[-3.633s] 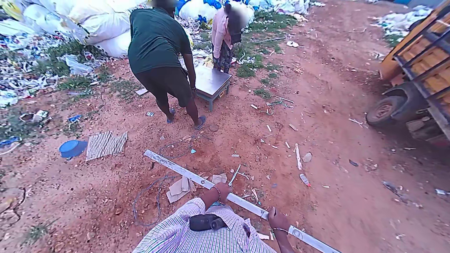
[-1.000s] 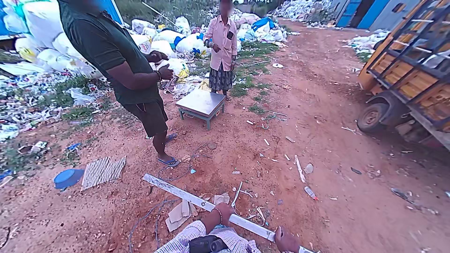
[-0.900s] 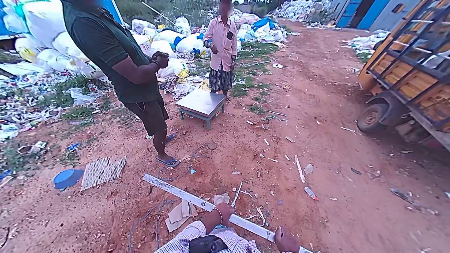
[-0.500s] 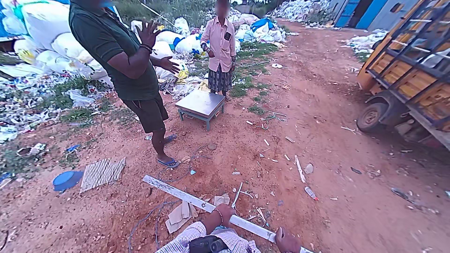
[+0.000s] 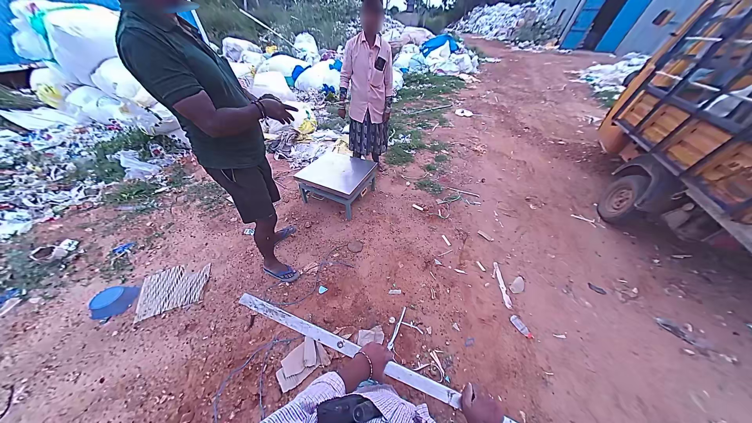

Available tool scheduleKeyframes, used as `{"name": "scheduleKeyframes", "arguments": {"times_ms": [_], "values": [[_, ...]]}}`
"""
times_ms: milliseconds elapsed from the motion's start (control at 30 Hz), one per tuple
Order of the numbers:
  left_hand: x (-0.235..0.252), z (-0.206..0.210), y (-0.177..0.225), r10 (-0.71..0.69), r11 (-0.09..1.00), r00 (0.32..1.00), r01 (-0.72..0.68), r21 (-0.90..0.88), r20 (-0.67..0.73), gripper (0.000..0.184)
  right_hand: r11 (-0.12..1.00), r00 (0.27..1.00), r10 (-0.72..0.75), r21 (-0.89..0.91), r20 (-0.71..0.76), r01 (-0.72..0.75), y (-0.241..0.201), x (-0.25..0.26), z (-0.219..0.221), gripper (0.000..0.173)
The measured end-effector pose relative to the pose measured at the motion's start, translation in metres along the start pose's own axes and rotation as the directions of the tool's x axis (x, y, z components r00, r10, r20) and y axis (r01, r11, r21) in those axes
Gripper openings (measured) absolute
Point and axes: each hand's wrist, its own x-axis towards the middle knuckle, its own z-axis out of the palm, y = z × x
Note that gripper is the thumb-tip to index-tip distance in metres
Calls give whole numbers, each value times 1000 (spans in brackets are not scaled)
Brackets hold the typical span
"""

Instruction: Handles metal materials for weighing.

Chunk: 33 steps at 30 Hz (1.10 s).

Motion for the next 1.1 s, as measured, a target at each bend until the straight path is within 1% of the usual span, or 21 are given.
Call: {"name": "scheduleKeyframes", "arguments": {"times_ms": [333, 467, 667, 767, 933, 1100], "values": [[0, 1, -1, 13, 1000, 1000, -13, 6, 0, 57, 1000, 1000, 3, 6, -11, -3, 0, 1, 1, 51], [-2, -1, 1, 0, 1000, 1000, 0, 4, -2, 57, 1000, 998, -20, 15, -62, 21, 1, -1, 2, 50], [-2, 0, 2, -6, 1000, 1000, 6, 15, 1, 57, 1000, 999, -11, 17, -48, 11, 0, -3, 0, 49], [0, 2, 1, -3, 1000, 1000, 3, 20, 5, 58, 999, 996, -20, 25, -82, 23, 0, -5, 0, 48], [-2, 2, 2, -7, 1000, 1000, 7, 12, 2, 57, 999, 998, -13, 37, -55, 15, -1, -6, -1, 48], [-5, 2, 4, -8, 1000, 1000, 8, 8, -1, 56, 1000, 998, -14, 26, -68, 16, 2, -4, 5, 50]]}}
